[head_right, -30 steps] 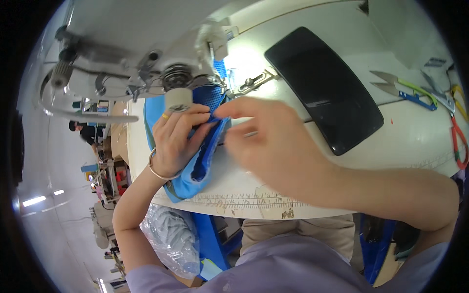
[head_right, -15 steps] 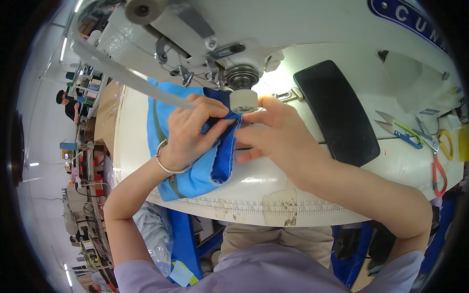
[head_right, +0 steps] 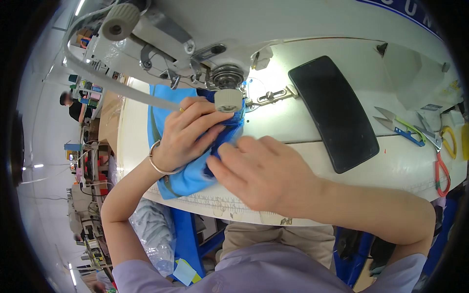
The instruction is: The person operates an industrial sewing machine to stitch a blue and green fabric bag. They guide the bag under the needle, aligning the edges of the blue mesh and green fabric, and sew along the seams. The person frequently pauses to adjust the fabric, flip the bag, and ensure proper alignment before continuing the sewing process.
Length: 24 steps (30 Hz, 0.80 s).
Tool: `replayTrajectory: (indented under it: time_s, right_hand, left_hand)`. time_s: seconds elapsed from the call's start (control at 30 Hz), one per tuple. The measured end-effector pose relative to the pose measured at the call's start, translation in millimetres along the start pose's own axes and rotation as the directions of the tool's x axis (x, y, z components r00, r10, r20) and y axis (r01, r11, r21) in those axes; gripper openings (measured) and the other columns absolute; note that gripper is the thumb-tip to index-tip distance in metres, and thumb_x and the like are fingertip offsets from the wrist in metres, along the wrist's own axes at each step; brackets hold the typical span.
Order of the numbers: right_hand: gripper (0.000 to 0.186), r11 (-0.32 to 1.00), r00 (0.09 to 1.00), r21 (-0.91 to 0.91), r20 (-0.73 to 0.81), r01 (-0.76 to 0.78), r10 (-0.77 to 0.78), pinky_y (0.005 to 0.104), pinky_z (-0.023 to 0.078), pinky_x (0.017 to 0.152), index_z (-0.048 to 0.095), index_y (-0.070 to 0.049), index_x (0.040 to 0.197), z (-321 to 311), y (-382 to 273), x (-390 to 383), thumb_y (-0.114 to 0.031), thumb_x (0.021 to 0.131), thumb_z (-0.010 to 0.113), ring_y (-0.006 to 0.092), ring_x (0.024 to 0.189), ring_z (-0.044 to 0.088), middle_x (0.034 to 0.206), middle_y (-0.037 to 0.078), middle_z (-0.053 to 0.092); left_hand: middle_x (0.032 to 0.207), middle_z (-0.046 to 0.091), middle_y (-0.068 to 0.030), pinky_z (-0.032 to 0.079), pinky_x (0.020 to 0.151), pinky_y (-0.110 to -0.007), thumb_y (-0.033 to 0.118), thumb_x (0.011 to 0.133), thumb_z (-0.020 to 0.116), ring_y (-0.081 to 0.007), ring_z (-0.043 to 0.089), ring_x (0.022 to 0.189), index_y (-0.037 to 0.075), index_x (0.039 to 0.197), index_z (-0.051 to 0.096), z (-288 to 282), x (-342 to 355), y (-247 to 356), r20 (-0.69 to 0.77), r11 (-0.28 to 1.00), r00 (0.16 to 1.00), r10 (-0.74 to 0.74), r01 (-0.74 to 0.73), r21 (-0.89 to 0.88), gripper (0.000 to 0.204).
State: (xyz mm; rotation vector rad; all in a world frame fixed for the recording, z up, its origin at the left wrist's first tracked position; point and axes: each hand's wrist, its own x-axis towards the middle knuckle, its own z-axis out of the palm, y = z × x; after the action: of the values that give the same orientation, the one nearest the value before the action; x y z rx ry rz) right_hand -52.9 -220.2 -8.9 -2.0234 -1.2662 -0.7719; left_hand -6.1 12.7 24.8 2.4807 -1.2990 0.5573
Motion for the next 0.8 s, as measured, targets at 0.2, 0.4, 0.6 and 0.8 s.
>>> replayTrajectory:
  time_s: [0.2, 0.4, 0.6, 0.8]
  right_hand:
    - [0.027, 0.991, 0.984, -0.034, 0.129, 0.126, -0.121, 0.0313, 0.047, 0.071, 0.070, 0.005, 0.089, 12, -3, -17, -0.014, 0.070, 0.066, 0.0235, 0.084, 0.060, 0.093, 0.014, 0.067]
    - [0.026, 0.987, 0.988, -0.087, 0.089, 0.134, -0.126, 0.0315, 0.047, 0.071, 0.071, 0.005, 0.086, 14, -4, -20, -0.014, 0.069, 0.066, 0.0229, 0.083, 0.060, 0.089, 0.013, 0.067]
    - [0.029, 0.995, 0.975, -0.029, 0.207, 0.094, -0.087, 0.0344, 0.052, 0.079, 0.071, 0.006, 0.093, 8, -6, -22, -0.014, 0.072, 0.066, 0.0264, 0.093, 0.064, 0.096, 0.015, 0.068]
    - [0.020, 0.992, 0.987, -0.060, 0.126, 0.109, -0.100, 0.0315, 0.046, 0.071, 0.069, 0.001, 0.080, 15, -3, -22, -0.014, 0.068, 0.067, 0.0216, 0.083, 0.059, 0.081, 0.007, 0.061]
  left_hand:
    - [0.088, 0.066, -0.0046, 0.057, 0.089, -0.043, 0.007, 0.071, 0.083, -0.0251, 0.064, 0.089, 0.007, 0.100, 0.074, 10, -3, -2, -0.020, 0.946, 0.984, 0.180, -0.167, 0.278, 0.030]
    - [0.095, 0.068, -0.0043, 0.056, 0.087, -0.042, 0.006, 0.071, 0.082, -0.0259, 0.064, 0.092, 0.008, 0.103, 0.074, 7, -8, 2, 0.077, 0.971, 0.986, 0.148, -0.160, 0.175, 0.033]
    - [0.103, 0.070, -0.0049, 0.053, 0.079, -0.040, 0.005, 0.072, 0.081, -0.0270, 0.065, 0.093, 0.011, 0.117, 0.072, -2, -3, 6, 0.192, 0.998, 0.980, -0.054, 0.045, 0.048, 0.046]
    - [0.102, 0.069, -0.0049, 0.053, 0.070, -0.036, 0.004, 0.078, 0.073, -0.0224, 0.066, 0.080, 0.011, 0.126, 0.068, -16, 19, 8, 0.397, 0.985, 0.915, 0.070, -0.125, 0.115, 0.049]
